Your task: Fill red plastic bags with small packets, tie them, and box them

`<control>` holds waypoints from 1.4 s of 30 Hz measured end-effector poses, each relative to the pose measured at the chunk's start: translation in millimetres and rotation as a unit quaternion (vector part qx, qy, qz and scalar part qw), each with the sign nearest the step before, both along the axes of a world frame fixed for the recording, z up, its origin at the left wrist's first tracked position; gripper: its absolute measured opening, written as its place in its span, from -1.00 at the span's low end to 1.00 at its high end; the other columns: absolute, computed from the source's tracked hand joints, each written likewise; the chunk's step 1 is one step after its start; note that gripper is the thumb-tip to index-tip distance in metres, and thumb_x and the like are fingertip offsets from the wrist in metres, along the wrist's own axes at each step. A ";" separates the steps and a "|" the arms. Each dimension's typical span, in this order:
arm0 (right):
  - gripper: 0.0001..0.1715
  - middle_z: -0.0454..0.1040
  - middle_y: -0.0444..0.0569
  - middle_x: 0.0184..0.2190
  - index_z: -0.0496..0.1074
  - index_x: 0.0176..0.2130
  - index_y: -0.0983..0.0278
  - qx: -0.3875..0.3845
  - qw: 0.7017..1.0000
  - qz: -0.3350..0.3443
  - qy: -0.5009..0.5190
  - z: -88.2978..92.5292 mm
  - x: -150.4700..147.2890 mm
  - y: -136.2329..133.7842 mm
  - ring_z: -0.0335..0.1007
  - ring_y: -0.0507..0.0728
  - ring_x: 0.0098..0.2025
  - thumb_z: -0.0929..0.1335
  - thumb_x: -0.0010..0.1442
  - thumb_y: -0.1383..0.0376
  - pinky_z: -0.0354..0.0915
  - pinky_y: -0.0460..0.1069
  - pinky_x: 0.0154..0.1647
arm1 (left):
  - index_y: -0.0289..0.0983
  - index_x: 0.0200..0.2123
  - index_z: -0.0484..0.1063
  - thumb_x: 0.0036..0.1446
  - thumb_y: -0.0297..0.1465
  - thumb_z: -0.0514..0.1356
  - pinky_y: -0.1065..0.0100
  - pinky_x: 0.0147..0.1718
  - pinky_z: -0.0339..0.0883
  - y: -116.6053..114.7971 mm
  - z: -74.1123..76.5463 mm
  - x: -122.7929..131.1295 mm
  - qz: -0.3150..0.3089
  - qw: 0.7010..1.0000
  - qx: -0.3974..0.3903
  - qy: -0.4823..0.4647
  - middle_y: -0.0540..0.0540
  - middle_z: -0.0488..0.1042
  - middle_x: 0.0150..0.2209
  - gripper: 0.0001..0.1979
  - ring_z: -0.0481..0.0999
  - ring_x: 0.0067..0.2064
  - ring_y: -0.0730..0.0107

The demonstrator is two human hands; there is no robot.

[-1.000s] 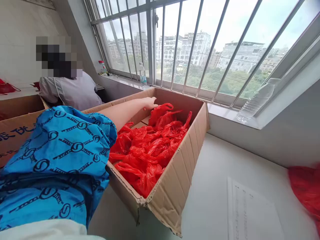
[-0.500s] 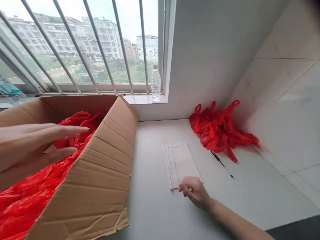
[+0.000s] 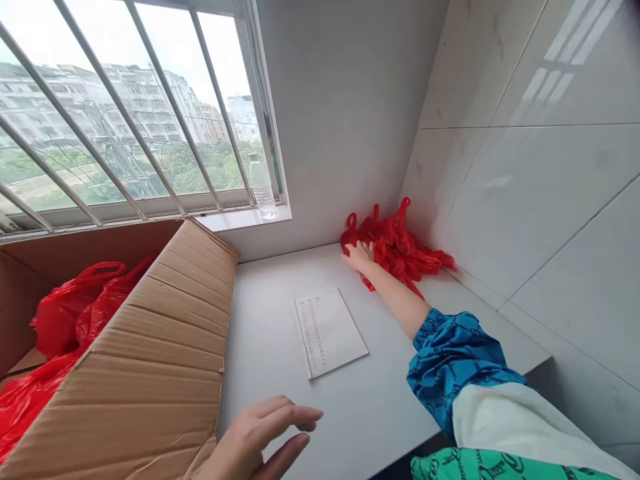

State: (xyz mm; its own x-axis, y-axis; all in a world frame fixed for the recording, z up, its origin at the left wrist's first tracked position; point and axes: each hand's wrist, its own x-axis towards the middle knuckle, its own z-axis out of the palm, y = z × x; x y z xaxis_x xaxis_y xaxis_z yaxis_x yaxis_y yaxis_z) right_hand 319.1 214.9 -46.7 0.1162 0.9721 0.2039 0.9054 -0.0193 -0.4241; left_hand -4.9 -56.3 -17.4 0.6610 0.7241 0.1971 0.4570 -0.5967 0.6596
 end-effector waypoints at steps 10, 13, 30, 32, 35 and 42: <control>-0.63 0.42 0.11 0.13 0.45 0.02 0.32 0.069 0.990 0.072 0.099 11.0 2.8 11.0 0.33 0.20 0.15 0.29 0.33 0.17 0.13 0.15 0.26 | -0.03 -0.08 0.53 0.32 -0.28 0.12 0.48 -0.18 0.45 16.5 -18.8 -1.9 0.042 0.999 -0.024 -0.021 0.03 0.63 -0.24 -0.79 0.61 -0.20 0.38; -0.59 0.41 0.09 0.15 0.43 0.06 0.31 0.124 0.972 0.133 0.149 20.8 -3.3 -7.6 0.33 0.15 0.16 0.24 0.34 0.16 0.21 0.05 0.20 | -0.05 -0.08 0.53 0.33 -0.27 0.11 0.47 -0.16 0.44 21.7 -17.2 -2.0 0.061 0.997 -0.041 -0.033 0.03 0.63 -0.22 -0.79 0.61 -0.18 0.39; -0.77 0.54 -0.04 -0.09 0.46 -0.13 0.16 -0.030 0.935 0.307 0.178 -32.1 -29.3 -161.1 0.45 0.15 -0.05 0.32 0.31 0.11 0.33 -0.03 -0.28 | -0.12 0.18 0.29 0.28 -0.31 0.16 -0.02 0.12 0.31 70.7 -69.3 43.6 0.305 0.943 0.133 0.017 -0.21 0.27 0.22 -0.59 0.27 0.24 0.04; -0.81 0.54 -0.07 -0.15 0.47 -0.14 0.16 -0.049 0.921 0.362 0.135 -38.9 -39.1 -165.1 0.45 0.12 -0.13 0.37 0.27 0.15 0.33 -0.01 -0.19 | -0.11 0.12 0.36 0.20 -0.30 0.25 -0.09 0.05 0.35 75.2 -72.7 46.3 0.267 0.952 0.113 0.097 -0.24 0.21 0.27 -0.59 0.30 0.22 -0.07; -0.94 0.53 -0.11 -0.27 0.47 -0.25 0.19 -0.067 0.920 0.372 0.103 -49.0 -45.3 -165.2 0.43 0.07 -0.28 0.37 0.24 0.27 0.30 -0.03 -0.25 | -0.11 0.13 0.36 0.17 -0.35 0.27 0.03 -0.17 0.51 82.9 -80.9 45.7 0.254 0.956 0.052 0.139 -0.26 0.07 0.35 -0.56 0.40 0.15 -0.06; -0.83 0.49 -0.11 -0.33 0.38 -0.31 0.22 0.036 0.974 0.189 0.121 -48.3 -38.5 -159.5 0.40 0.07 -0.32 0.27 0.33 0.25 0.27 -0.04 -0.34 | -0.13 0.25 0.21 0.27 -0.40 0.16 -0.02 0.13 0.36 93.1 -87.6 43.4 0.351 0.922 0.165 0.009 -0.26 0.03 0.34 -0.50 0.22 0.31 0.01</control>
